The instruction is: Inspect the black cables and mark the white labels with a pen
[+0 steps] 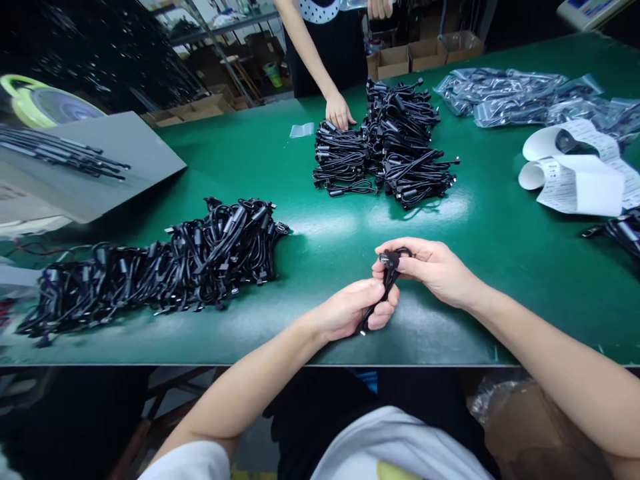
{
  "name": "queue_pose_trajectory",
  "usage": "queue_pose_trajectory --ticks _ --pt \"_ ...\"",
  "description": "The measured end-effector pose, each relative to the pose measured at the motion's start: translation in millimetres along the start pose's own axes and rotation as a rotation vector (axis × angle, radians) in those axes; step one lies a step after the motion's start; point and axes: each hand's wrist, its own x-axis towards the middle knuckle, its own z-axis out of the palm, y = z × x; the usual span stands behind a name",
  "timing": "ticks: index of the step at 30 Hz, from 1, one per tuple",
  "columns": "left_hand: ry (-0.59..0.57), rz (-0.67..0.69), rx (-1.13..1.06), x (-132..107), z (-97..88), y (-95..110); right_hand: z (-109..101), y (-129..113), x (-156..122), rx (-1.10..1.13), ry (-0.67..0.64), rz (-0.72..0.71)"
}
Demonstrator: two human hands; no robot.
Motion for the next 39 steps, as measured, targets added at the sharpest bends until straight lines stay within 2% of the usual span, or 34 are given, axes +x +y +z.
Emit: queue_pose_trajectory --ticks 6,10,12,15,18,20,22,24,25,27,29,30,31,33,34,35,37,39 --pt "0.299 0.154 0.261 5.0 -5.9 -4.5 -2.5 -4.9 8.1 -0.604 0.102 -0.083" --pt "0.25 0.188 0.285 8.2 -8.6 -5.0 -3.6 1.2 20.4 -1.004 0.106 -0.24" --pt "0.236 0.208 0.239 10.8 -12.0 -4.6 -4.3 0.7 27.8 -1.084 0.094 -0.295" --pt "0.212 0.253 0.111 13.3 -18.8 -1.2 -4.4 -9.8 38.4 -1.117 0.103 -0.306" --pt "0.21 0.337 0.065 11.5 -25.8 6.2 1.6 -20.4 47.5 -0.999 0.136 -0.223" --pt "0.304 0.396 0.134 8.7 -28.9 11.4 10.9 -18.4 51.9 -0.752 0.121 -0.125" --pt "0.435 0.432 0.386 5.6 -28.2 15.3 22.5 -8.2 54.7 -0.517 0.022 -0.027" --pt "0.525 0.44 0.704 1.1 -23.0 19.1 32.5 4.9 56.6 -0.372 -0.053 0.059" --pt "0.536 0.448 0.842 -2.5 -19.4 22.0 35.2 10.2 57.3 -0.316 -0.056 0.106" --pt "0.568 0.508 1.074 -14.9 -12.9 32.6 34.2 15.2 56.8 -0.161 0.031 0.148" --pt "0.769 0.594 1.342 -35.6 -12.5 51.0 24.2 12.8 51.5 -0.032 0.123 0.128" --pt "0.973 0.635 1.48 -48.7 -16.1 62.7 16.9 10.0 46.3 -0.016 0.16 0.104" --pt "1.203 0.615 1.583 -62.8 -22.2 75.1 9.1 6.9 39.4 -0.035 0.192 0.088" --pt "1.431 0.559 1.596 -90.0 -40.5 99.0 -5.4 2.5 22.6 -0.143 0.219 0.138" --pt "1.549 0.417 1.662 -101.4 -50.8 108.9 -10.8 1.8 14.1 -0.188 0.223 0.182" --pt "1.595 0.272 1.726 -110.5 -60.6 116.9 -14.7 2.5 6.8 -0.21 0.217 0.222" --pt "1.598 0.083 1.827 -120.5 -75.4 126.7 -18.4 7.2 -2.6 -0.188 0.176 0.259" --pt "1.546 0.037 1.874 -120.7 -81.6 129.7 -19.1 15.4 -3.9 -0.147 0.121 0.277"
